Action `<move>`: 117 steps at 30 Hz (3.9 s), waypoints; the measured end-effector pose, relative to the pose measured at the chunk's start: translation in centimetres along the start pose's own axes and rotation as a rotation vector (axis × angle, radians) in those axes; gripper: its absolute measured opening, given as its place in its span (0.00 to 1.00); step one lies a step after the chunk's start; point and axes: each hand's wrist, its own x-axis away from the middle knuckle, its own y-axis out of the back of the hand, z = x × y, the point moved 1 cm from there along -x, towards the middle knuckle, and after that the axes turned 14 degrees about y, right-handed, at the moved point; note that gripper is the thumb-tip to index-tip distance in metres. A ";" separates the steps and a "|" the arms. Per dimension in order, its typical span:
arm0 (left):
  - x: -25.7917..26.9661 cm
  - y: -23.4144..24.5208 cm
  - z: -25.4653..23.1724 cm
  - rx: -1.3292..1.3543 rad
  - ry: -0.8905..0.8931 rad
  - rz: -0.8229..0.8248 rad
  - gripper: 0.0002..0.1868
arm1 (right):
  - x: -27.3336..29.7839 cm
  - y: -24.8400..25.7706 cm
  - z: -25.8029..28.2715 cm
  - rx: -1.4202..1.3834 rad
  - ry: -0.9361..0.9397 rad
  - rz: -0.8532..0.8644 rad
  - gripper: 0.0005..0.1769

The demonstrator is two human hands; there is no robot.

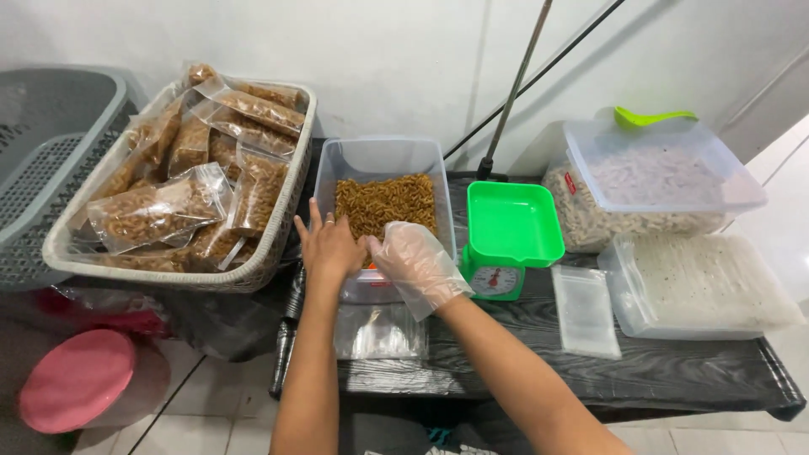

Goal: Packaging dried food items into small plastic bags using a scoop and weighing them on a scale.

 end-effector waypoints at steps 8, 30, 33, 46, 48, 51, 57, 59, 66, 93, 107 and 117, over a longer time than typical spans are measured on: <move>1.0 1.7 -0.4 -0.023 0.002 0.086 0.37 | 0.7 -3.6 -0.7 -0.078 -0.115 -0.020 0.13; 1.1 2.8 -0.6 0.002 -0.023 0.112 0.37 | -1.4 -0.6 0.8 -0.364 -0.418 -0.051 0.34; 0.3 1.5 -0.4 -0.052 -0.020 0.097 0.38 | -1.3 0.0 1.1 -0.412 -0.499 -0.032 0.36; 0.6 1.6 -0.2 0.000 -0.036 0.066 0.38 | -0.4 -0.5 0.2 -0.384 -0.560 0.026 0.37; 1.0 1.9 -0.2 0.052 -0.041 0.061 0.37 | -0.2 -0.7 0.2 -0.294 -0.493 -0.015 0.35; 0.8 1.7 0.0 0.056 -0.041 0.066 0.38 | 0.8 -2.2 -0.8 -0.083 -0.073 -0.061 0.21; 0.9 1.7 0.0 0.067 -0.043 0.061 0.36 | 1.0 -2.2 -0.5 -0.015 -0.001 -0.078 0.09; 0.9 1.7 0.1 0.069 -0.043 0.059 0.36 | 0.4 -2.7 0.3 -0.094 -0.217 -0.100 0.21; 1.3 2.5 0.0 0.070 -0.044 0.079 0.36 | -0.8 -1.7 0.0 -0.355 -0.487 0.003 0.36; 0.4 1.3 0.2 0.150 -0.094 -0.007 0.33 | -0.3 -1.6 -0.5 -0.277 -0.363 -0.020 0.38; 0.7 1.0 0.6 0.153 -0.087 0.010 0.33 | -0.5 -0.5 0.1 -0.445 -0.567 0.149 0.39; 0.4 0.2 1.0 0.147 -0.113 -0.037 0.34 | -0.6 2.0 0.3 -0.430 -0.587 0.053 0.33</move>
